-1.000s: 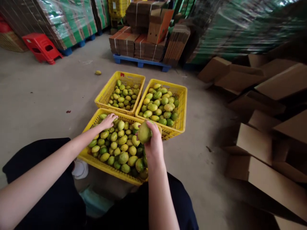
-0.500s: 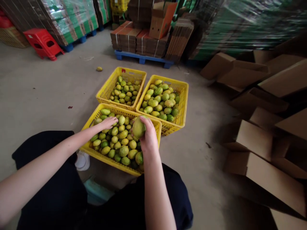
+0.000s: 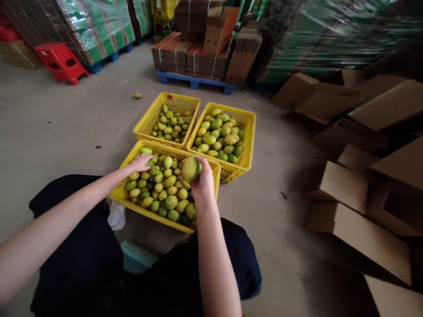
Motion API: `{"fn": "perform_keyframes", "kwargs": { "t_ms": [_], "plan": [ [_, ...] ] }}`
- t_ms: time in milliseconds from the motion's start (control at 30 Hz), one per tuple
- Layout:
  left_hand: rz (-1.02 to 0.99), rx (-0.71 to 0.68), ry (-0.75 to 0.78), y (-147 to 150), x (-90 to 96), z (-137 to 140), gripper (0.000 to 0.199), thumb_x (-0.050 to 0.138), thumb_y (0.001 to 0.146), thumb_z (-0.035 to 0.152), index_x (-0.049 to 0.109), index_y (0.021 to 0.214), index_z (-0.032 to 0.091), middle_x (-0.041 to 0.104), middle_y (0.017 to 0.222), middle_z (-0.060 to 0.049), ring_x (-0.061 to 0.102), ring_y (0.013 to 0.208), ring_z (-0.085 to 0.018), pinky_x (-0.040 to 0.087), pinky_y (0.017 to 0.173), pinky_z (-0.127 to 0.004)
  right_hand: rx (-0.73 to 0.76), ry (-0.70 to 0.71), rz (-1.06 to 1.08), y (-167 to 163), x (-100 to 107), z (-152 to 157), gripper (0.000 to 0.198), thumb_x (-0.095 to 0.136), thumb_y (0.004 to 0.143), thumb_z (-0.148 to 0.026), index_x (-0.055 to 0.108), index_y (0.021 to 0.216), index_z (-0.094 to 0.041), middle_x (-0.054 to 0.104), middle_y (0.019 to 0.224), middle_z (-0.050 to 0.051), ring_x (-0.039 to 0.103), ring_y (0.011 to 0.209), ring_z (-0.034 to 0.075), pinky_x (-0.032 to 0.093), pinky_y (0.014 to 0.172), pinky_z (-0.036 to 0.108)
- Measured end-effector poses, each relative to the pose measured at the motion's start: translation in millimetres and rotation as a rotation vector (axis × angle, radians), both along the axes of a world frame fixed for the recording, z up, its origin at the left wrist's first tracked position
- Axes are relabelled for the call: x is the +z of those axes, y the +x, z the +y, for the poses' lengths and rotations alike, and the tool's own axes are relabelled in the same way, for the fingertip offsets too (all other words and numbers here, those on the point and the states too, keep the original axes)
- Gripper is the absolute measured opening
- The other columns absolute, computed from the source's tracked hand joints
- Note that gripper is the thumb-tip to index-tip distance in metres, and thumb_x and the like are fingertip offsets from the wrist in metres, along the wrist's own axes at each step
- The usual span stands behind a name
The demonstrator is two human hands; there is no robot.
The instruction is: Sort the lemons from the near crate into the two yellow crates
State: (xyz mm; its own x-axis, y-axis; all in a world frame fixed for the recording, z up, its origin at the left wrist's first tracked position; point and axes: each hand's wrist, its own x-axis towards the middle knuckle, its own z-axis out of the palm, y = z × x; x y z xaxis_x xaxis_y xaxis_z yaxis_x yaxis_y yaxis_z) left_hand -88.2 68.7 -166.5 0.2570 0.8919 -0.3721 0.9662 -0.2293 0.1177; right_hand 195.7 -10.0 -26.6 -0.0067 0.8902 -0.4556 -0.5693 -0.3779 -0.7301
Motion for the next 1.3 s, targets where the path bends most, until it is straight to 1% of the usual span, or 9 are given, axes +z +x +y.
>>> {"fn": "perform_keyframes", "kwargs": {
  "t_ms": [167,267,333,433,533,733,967,1167,1300],
  "plan": [
    [0.066,0.021,-0.047,-20,-4.8,-7,0.075,0.069,0.075,0.018,0.040,0.145,0.013,0.055,0.137,-0.019,0.052,0.125,-0.035,0.041,0.104,-0.047,0.037,-0.013,-0.032,-3,-4,-1,0.025,0.065,0.067,-0.041,0.059,0.079,-0.021,0.062,0.060,0.000,0.064,0.057,0.019,0.045,0.039,0.024],
    [0.080,0.008,0.021,-17,-11.8,-20,0.081,0.067,0.075,0.013,0.035,0.149,0.016,0.039,0.152,-0.022,0.035,0.141,-0.038,0.027,0.114,-0.052,0.041,-0.043,-0.049,-6,-4,-1,0.023,0.065,0.069,-0.040,0.059,0.080,-0.021,0.062,0.058,-0.001,0.064,0.056,0.019,0.048,0.041,0.025],
    [0.074,-0.142,0.042,-14,-17.6,-29,0.083,0.063,0.072,0.006,0.036,0.148,0.023,0.031,0.159,-0.015,0.022,0.148,-0.033,0.014,0.119,-0.053,0.045,-0.043,-0.059,-8,-3,-2,0.023,0.065,0.070,-0.040,0.059,0.081,-0.021,0.063,0.060,0.000,0.065,0.057,0.019,0.050,0.043,0.026],
    [0.060,-0.388,0.025,-13,-29.9,-45,0.077,0.056,0.071,0.000,0.043,0.142,0.027,0.042,0.155,-0.008,0.026,0.147,-0.026,0.008,0.121,-0.051,0.033,-0.056,-0.060,-10,-2,-3,0.021,0.065,0.070,-0.037,0.059,0.082,-0.021,0.066,0.066,0.002,0.066,0.061,0.020,0.052,0.045,0.028],
    [0.018,-0.420,-0.010,-13,-45.8,-62,0.067,0.058,0.072,0.002,0.051,0.135,0.019,0.054,0.142,-0.013,0.040,0.138,-0.025,0.013,0.122,-0.046,0.016,-0.075,-0.064,-11,-3,-3,0.020,0.065,0.071,-0.035,0.059,0.083,-0.020,0.066,0.067,0.001,0.066,0.062,0.019,0.053,0.046,0.028],
    [-0.039,-0.271,-0.076,0,-71.3,-82,0.051,0.057,0.072,0.000,0.060,0.121,0.011,0.066,0.120,-0.017,0.055,0.121,-0.028,0.022,0.117,-0.046,-0.007,-0.057,-0.069,-12,-9,-1,0.021,0.070,0.071,-0.033,0.060,0.085,-0.021,0.064,0.067,-0.001,0.064,0.060,0.018,0.054,0.046,0.027],
    [-0.211,-0.005,-0.128,27,-75.1,-72,0.036,0.080,0.062,0.020,0.068,0.094,0.010,0.067,0.109,-0.023,0.052,0.120,-0.040,0.019,0.113,-0.055,-0.001,-0.067,-0.102,-16,-9,-1,0.020,0.071,0.073,-0.031,0.058,0.085,-0.023,0.064,0.071,-0.001,0.063,0.061,0.017,0.053,0.045,0.027],
    [-0.544,0.263,-0.277,18,-57.8,-67,0.025,0.085,0.058,0.026,0.065,0.068,0.015,0.068,0.083,-0.014,0.061,0.106,-0.038,0.038,0.099,-0.049,0.009,-0.113,-0.079,-17,-13,-5,0.013,0.063,0.077,-0.030,0.056,0.083,-0.021,0.063,0.067,0.000,0.061,0.058,0.017,0.051,0.044,0.027],
    [-0.846,0.387,-0.442,4,-20.4,-65,0.023,0.080,0.066,0.034,0.065,0.064,0.016,0.066,0.065,-0.007,0.068,0.077,-0.028,0.049,0.075,-0.035,0.011,-0.082,-0.075,-18,-15,-10,0.017,0.067,0.070,-0.030,0.055,0.080,-0.023,0.059,0.063,-0.004,0.061,0.056,0.015,0.049,0.043,0.025]
  ]
}}
